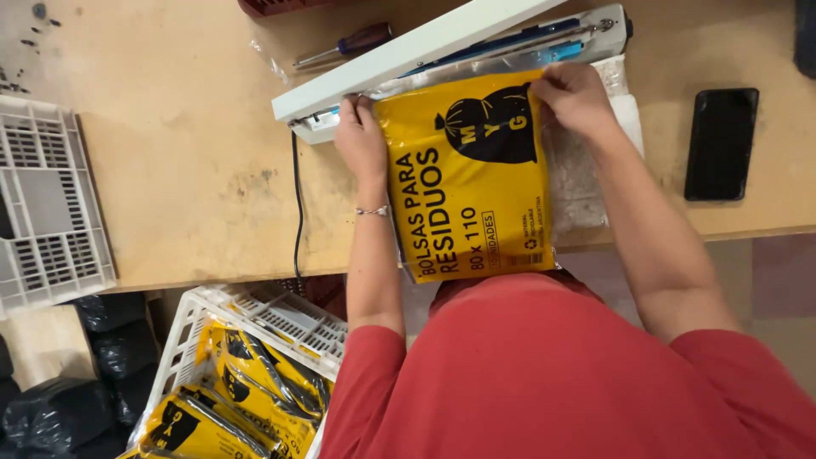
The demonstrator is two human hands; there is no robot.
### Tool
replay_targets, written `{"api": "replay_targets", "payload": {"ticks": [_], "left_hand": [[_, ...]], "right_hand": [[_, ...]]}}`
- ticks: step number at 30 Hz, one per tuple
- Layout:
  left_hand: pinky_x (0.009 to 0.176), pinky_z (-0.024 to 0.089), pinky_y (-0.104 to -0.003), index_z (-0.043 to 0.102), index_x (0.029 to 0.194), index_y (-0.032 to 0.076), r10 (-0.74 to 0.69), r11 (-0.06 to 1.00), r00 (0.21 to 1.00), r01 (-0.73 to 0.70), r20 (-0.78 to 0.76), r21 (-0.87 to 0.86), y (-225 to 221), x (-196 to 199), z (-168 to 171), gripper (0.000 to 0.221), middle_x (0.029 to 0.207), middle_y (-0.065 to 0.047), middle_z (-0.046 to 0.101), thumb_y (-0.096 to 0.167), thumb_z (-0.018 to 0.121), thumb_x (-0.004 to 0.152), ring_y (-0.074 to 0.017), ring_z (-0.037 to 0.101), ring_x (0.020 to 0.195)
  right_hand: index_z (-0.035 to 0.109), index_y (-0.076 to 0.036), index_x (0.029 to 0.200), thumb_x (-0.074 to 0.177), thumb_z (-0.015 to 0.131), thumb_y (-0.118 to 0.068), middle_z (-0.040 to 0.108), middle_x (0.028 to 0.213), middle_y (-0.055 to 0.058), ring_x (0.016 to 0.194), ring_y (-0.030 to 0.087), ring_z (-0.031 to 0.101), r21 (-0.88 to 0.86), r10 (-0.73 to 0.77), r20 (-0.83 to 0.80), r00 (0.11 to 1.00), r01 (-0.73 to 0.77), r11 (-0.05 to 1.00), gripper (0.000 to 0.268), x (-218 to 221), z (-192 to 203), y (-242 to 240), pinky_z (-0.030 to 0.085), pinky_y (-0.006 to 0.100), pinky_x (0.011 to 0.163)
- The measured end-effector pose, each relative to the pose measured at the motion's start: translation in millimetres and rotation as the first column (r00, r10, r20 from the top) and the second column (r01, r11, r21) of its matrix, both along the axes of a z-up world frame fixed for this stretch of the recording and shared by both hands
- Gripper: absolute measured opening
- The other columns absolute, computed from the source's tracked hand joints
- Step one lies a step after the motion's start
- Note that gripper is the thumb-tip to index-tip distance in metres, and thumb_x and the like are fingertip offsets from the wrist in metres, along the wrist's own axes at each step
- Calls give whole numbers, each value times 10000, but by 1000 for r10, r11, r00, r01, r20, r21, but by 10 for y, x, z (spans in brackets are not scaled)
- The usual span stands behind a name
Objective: Sealing plastic trash bags using a manual heat sealing machine
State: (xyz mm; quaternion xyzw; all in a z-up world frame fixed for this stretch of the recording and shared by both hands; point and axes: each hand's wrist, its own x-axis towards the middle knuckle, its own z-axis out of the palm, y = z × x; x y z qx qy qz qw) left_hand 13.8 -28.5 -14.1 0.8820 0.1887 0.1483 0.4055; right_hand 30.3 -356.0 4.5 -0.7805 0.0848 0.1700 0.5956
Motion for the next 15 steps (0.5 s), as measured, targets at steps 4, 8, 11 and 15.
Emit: {"api": "replay_targets", "payload": {"ticks": [4,8,11,15], "left_hand": [[551,486,-329,558,938,182,47,991,999,-44,-20,124,52,-61,-161,252,721,26,695,417,524,1020,-167,648,591],[578,494,-241,599,973,111,-291,854,894,82,340,514,-176,-252,93,83,734,7,587,161,567,1031,-116,556,646],[702,559,-293,598,1034,50,-608,693,760,367,230,620,-437,-429,112,25,960,-92,636,68,600,1017,-218,617,861],[1049,508,-408,558,1350,28,-637,562,762,564,-119,605,-485,-533,-46,385,1379,-135,601,262,534,1045,-300,515,1358]], "right_hand": [[721,-98,999,993,650,-63,741,956,52,845,144,673,-258,42,131,990,-7,966,80,106,-115,3,536,249,687],[607,-70,1044,983,630,35,683,822,58,650,125,655,-39,-88,105,991,92,995,123,129,-80,38,569,220,538],[535,-39,1090,937,597,99,659,861,95,720,178,669,-153,-78,171,982,105,983,215,152,-140,28,566,245,562],[575,-37,1018,913,476,145,633,907,99,834,256,632,-493,34,581,813,319,810,232,-54,-102,202,566,328,705]]}}
